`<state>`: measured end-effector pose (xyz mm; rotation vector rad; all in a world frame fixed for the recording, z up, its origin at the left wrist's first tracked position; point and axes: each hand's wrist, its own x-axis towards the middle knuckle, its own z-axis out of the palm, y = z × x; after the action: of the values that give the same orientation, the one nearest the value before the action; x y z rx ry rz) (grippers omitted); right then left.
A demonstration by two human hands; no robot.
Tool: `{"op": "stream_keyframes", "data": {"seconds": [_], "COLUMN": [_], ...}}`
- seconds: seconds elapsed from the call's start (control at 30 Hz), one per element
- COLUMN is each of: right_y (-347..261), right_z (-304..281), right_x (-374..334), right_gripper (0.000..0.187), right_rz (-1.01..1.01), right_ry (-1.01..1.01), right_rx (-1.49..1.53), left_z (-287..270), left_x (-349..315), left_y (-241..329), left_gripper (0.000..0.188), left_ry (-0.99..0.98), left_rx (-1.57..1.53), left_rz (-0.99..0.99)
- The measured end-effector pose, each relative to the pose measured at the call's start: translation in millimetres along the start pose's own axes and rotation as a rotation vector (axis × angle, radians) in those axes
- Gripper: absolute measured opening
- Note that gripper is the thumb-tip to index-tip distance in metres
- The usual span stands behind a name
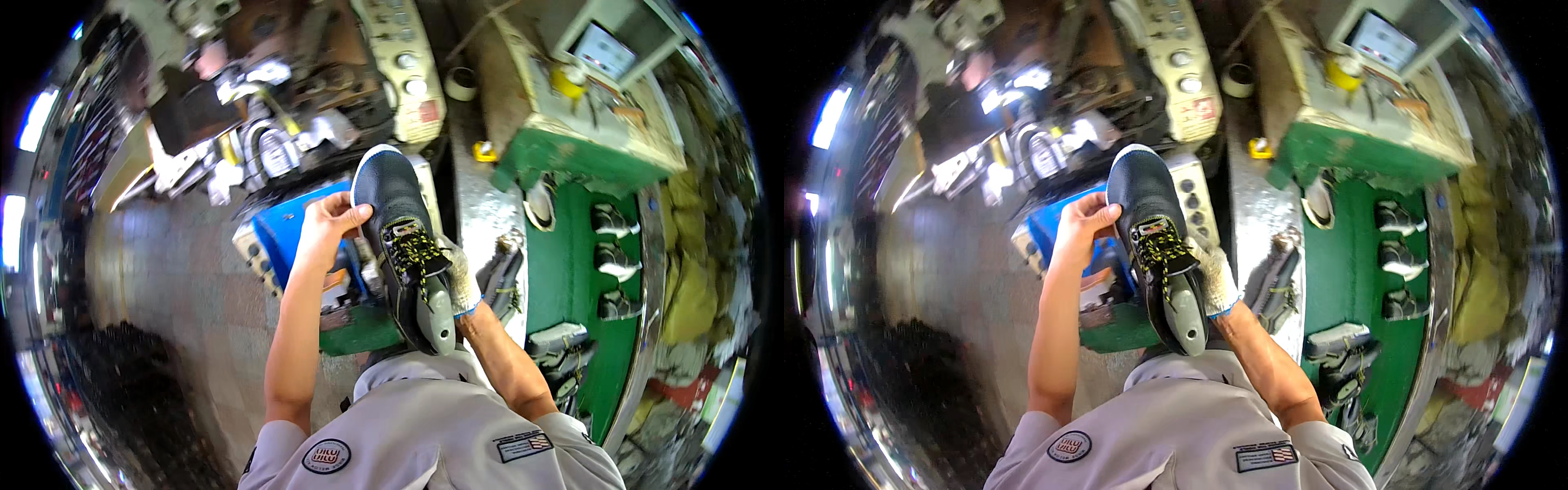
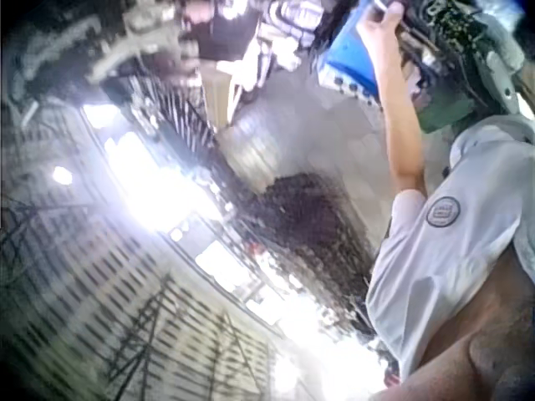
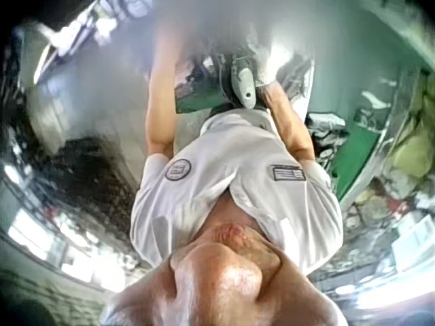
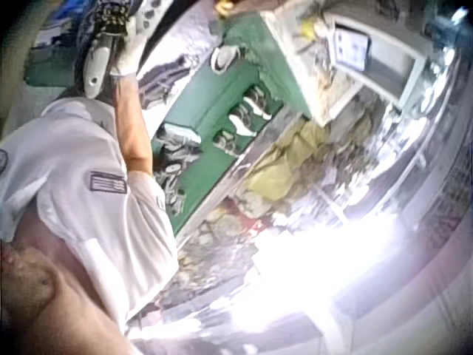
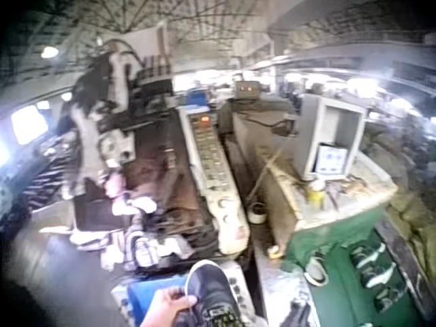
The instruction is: The person repeatedly takes shoes from a conveyor belt, places them into a lasting machine to press the soles and uppers together, and then returns the assembled shoes to the conveyor belt.
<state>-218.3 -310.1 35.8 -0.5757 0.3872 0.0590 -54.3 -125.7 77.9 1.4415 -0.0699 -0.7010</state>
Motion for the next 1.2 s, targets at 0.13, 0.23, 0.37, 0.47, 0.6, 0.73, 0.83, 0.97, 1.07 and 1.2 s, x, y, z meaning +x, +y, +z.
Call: {"op": "stream_keyframes", "data": {"seconds": [0.13,0.23,0.37,0.47,0.6,0.73,0.83,0.97,1.07,1.2], "right_y": [35,58,75,85,96,112,117,124,125,133], "right_z": [45,64,110,124,142,124,117,132,165,139], "right_x": [37,72,96,125,154,182,185,184,166,185], "right_gripper": [0.053,0.057,0.055,0.057,0.055,0.053,0.052,0.066,0.063,0.056], "right_rz": [0.000,-0.029,-0.025,-0.045,-0.081,-0.182,-0.256,-0.429,-0.360,-0.447], "right_ry": [0.000,-0.072,-0.042,-0.087,0.006,0.112,0.127,0.292,0.264,0.120], "right_rx": [-0.198,-0.370,-0.284,-0.255,-0.126,-0.400,-0.499,-0.755,-0.805,-0.693], "left_z": [-74,-108,-139,-159,-158,-135,-102,-121,-144,-136], "left_x": [-19,-26,-23,-13,-2,1,-14,-12,-18,-10], "left_y": [-5,-4,1,3,4,-30,-44,-49,-43,-51], "left_gripper": [0.018,0.025,0.038,0.045,0.052,0.040,0.050,0.051,0.048,0.051], "left_ry": [0.262,0.380,0.498,0.536,0.558,0.546,0.440,0.320,0.180,0.304], "left_rx": [0.033,-0.064,-0.208,-0.275,-0.373,-0.399,-0.708,-0.712,-0.728,-0.667], "left_rz": [0.006,0.054,0.202,0.304,0.373,0.096,-0.056,-0.065,-0.018,-0.025]}}
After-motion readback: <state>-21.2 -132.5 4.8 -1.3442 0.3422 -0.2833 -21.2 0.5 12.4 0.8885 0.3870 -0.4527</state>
